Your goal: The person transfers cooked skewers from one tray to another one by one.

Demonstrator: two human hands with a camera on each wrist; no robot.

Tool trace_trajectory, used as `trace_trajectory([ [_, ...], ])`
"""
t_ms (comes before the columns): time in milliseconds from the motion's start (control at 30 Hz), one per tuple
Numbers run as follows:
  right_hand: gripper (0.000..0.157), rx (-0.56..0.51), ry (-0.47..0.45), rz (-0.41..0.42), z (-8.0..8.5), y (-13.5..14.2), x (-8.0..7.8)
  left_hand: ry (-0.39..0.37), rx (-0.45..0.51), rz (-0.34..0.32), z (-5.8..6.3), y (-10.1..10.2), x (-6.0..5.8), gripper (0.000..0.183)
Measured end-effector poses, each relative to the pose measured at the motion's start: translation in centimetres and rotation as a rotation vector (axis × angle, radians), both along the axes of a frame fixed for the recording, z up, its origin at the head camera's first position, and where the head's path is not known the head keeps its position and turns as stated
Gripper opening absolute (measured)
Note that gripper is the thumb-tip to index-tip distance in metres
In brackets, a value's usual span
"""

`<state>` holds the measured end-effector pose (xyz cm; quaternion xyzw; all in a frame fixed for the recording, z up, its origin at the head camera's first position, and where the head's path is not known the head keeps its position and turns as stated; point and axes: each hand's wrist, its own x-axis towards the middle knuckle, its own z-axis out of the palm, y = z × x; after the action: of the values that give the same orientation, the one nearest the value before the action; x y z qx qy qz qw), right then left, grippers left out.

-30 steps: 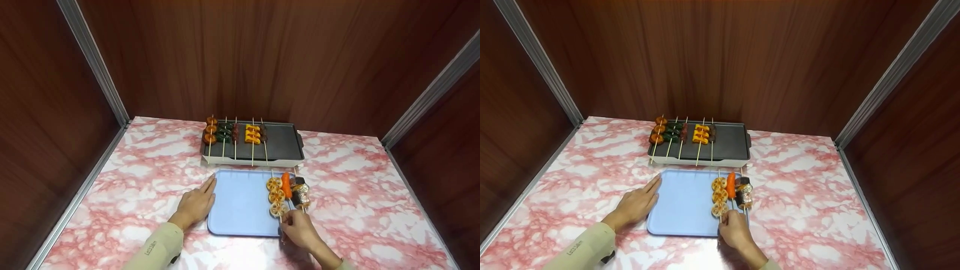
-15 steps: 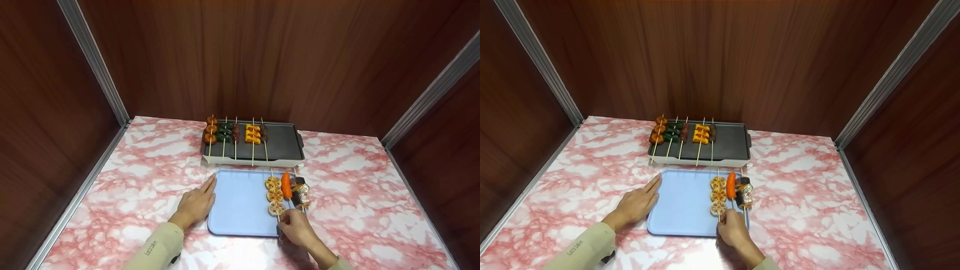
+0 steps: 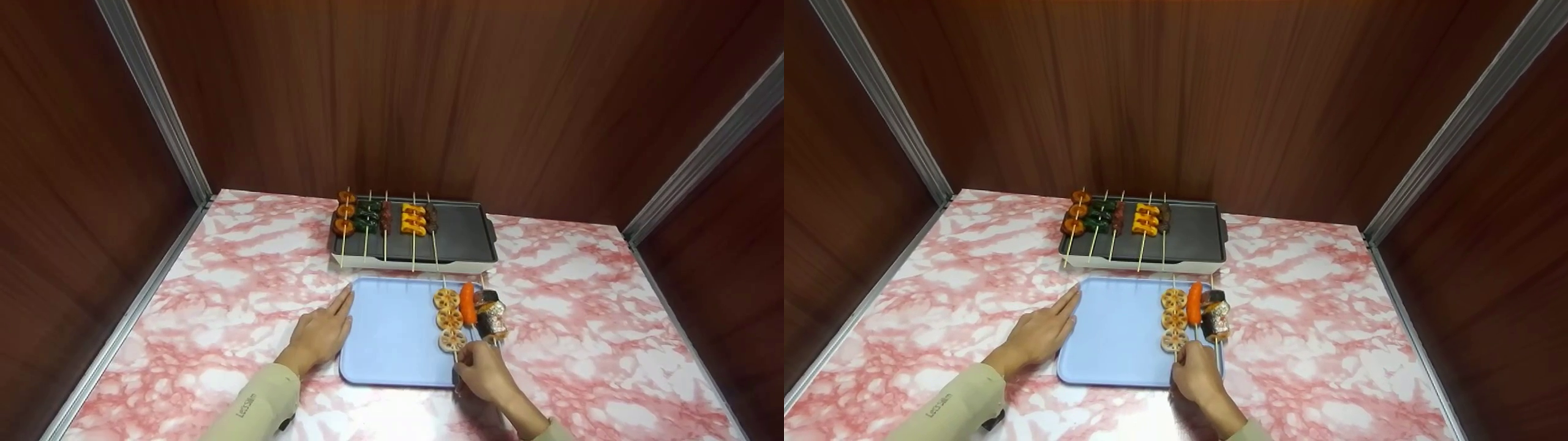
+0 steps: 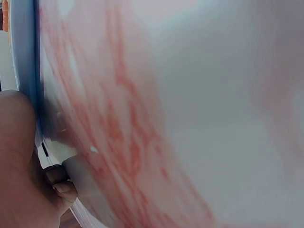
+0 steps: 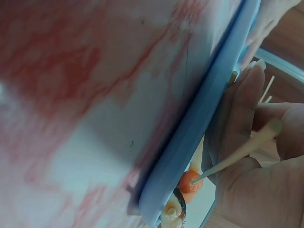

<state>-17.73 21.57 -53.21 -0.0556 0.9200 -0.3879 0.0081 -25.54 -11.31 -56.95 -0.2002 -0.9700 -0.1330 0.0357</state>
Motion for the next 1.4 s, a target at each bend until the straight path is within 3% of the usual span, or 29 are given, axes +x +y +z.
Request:
trace_trajectory([
  [400,0.017,0.015,0.013,0.057,0.4,0.1,0.2,0.013,-0.009,-0.006,0.0,0.0,0.0,0.054],
  [700,0.014,0.057,0.025,0.035,1.5,0.5,0.6,0.013,0.028,-0.006,0.1,0.0,0.1,0.053],
  [867,0.012,0.013,-0.021,0.061,2.0,1.1,0.6,0.024,0.033,-0.009,0.1,0.0,0.2,0.052],
  [1033,0.011,0.025,-0.004,0.094,2.8,2.1,0.5,0.02,0.016,-0.003,0.2,0.0,0.1,0.053],
  [1400,0.019,-0.067,-0.077,0.107,6.0,6.7,-0.7,0.007,0.003,0.001,0.2,0.0,0.2,0.054],
])
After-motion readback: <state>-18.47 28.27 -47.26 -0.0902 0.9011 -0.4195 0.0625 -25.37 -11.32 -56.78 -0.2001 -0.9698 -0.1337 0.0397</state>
